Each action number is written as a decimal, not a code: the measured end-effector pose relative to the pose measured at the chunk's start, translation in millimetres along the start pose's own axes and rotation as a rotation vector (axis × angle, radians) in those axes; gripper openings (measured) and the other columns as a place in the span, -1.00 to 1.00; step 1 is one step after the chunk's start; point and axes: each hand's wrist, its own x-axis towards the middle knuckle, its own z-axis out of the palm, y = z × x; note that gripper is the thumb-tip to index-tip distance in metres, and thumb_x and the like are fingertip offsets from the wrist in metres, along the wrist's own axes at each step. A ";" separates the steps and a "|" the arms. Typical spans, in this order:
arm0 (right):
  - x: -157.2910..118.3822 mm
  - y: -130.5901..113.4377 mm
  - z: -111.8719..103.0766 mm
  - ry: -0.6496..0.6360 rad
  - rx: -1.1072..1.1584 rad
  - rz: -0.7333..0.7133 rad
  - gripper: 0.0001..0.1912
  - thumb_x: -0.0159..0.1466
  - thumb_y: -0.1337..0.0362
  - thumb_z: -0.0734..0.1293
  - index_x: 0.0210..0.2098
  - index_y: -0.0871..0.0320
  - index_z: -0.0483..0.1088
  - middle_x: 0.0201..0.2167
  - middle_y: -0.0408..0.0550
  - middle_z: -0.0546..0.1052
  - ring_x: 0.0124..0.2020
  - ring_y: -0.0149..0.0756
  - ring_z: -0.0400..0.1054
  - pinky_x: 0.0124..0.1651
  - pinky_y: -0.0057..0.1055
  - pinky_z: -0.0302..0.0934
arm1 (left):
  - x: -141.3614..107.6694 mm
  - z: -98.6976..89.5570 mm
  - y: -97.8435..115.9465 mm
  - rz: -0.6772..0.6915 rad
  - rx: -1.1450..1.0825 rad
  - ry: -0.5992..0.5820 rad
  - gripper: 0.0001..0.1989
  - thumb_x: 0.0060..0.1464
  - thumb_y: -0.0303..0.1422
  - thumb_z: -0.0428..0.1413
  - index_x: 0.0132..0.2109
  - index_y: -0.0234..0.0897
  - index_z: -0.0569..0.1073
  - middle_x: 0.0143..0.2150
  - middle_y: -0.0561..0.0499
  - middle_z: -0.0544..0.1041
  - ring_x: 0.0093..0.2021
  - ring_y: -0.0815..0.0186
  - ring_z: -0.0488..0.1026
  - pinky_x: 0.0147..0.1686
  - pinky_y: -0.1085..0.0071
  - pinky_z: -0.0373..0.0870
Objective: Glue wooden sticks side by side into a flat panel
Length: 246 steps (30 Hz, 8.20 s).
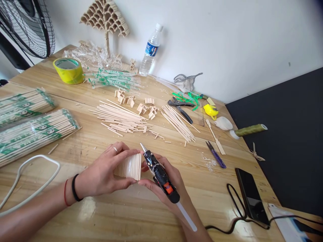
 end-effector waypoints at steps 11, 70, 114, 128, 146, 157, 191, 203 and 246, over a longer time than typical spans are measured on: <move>0.9 -3.5 -1.7 -0.005 0.009 0.019 -0.60 0.24 0.22 0.64 -0.03 -0.03 0.46 0.04 -0.09 0.71 -0.15 -0.18 0.66 -0.16 -0.40 0.49 | 2.1 -0.9 3.1 -0.005 -0.004 0.015 -0.35 0.19 -0.27 0.35 0.35 -0.11 0.33 0.09 -0.08 0.45 0.07 0.09 0.49 0.10 0.14 0.48; 5.6 -8.7 0.2 0.046 0.111 0.289 -0.70 0.45 0.02 0.39 0.03 0.07 0.50 -0.17 0.01 0.72 -0.21 -0.17 0.63 -0.21 -0.37 0.48 | -4.2 6.0 -3.8 -0.029 0.362 0.040 -0.46 0.31 -0.30 0.21 0.36 -0.28 0.30 0.27 -0.29 0.40 0.26 -0.14 0.33 0.19 -0.17 0.31; 15.1 11.3 10.6 -0.128 0.533 0.403 -0.51 0.29 -0.14 0.50 -0.01 0.11 0.56 0.01 0.08 0.71 0.00 0.04 0.68 0.11 -0.05 0.56 | -34.3 25.6 -9.9 0.045 0.664 0.089 -0.26 0.51 -0.16 0.00 0.62 -0.31 -0.08 0.61 -0.37 0.05 0.60 -0.13 0.05 0.48 -0.22 0.20; 23.1 13.7 16.2 -0.196 0.665 0.446 -0.51 0.27 -0.03 0.54 0.08 0.11 0.56 0.07 0.13 0.71 0.06 0.12 0.66 0.10 -0.05 0.57 | -47.3 47.8 7.8 -0.109 0.824 0.079 -0.28 0.55 -0.12 -0.11 0.63 -0.29 -0.15 0.61 -0.27 0.10 0.61 -0.01 0.02 0.54 -0.07 0.11; 18.4 10.0 10.3 -0.208 0.681 0.462 -0.45 0.13 -0.21 0.58 -0.11 0.07 0.60 0.02 0.09 0.73 0.07 0.19 0.65 0.14 0.04 0.54 | -47.6 52.0 13.2 -0.114 0.860 0.065 -0.21 0.54 -0.12 -0.10 0.63 -0.36 -0.27 0.61 -0.38 0.04 0.61 -0.06 0.02 0.52 -0.11 0.14; 15.8 5.1 1.0 -0.197 0.669 0.538 -0.32 0.14 -0.31 0.55 -0.06 0.14 0.68 0.09 0.17 0.71 0.07 0.25 0.65 0.19 0.19 0.49 | -46.2 57.6 9.6 -0.093 0.794 0.103 -0.18 0.50 -0.16 -0.01 0.63 -0.40 -0.23 0.62 -0.40 0.03 0.62 -0.10 0.01 0.50 -0.09 0.12; 11.3 8.0 -8.3 -0.051 0.312 0.483 -0.40 0.23 -0.34 0.45 -0.21 0.10 0.57 -0.34 0.02 0.68 -0.29 -0.05 0.64 -0.14 -0.14 0.55 | 5.1 -4.2 -10.0 -0.025 0.318 0.101 -0.46 0.18 -0.20 0.29 0.24 -0.19 0.37 0.21 -0.19 0.47 0.08 0.01 0.55 0.14 0.07 0.51; 4.6 11.8 -14.0 0.148 0.150 0.453 -0.66 0.24 -0.09 0.53 -0.33 0.05 0.55 -0.42 -0.04 0.57 -0.26 0.00 0.46 -0.11 -0.12 0.42 | 8.2 1.2 -19.5 -0.122 0.284 0.103 -0.25 0.11 -0.21 0.35 0.36 -0.23 0.28 0.23 -0.22 0.47 0.22 -0.07 0.50 0.27 0.01 0.46; -21.7 24.4 2.7 0.006 0.457 0.369 -0.67 0.18 -0.01 0.61 -0.41 0.07 0.55 -0.38 -0.01 0.59 -0.17 0.04 0.52 0.02 0.00 0.41 | 13.2 -11.1 -4.0 -0.014 -0.015 0.077 -0.39 -0.03 -0.46 0.12 0.22 -0.28 0.27 0.05 -0.14 0.44 0.05 0.00 0.46 0.09 0.08 0.44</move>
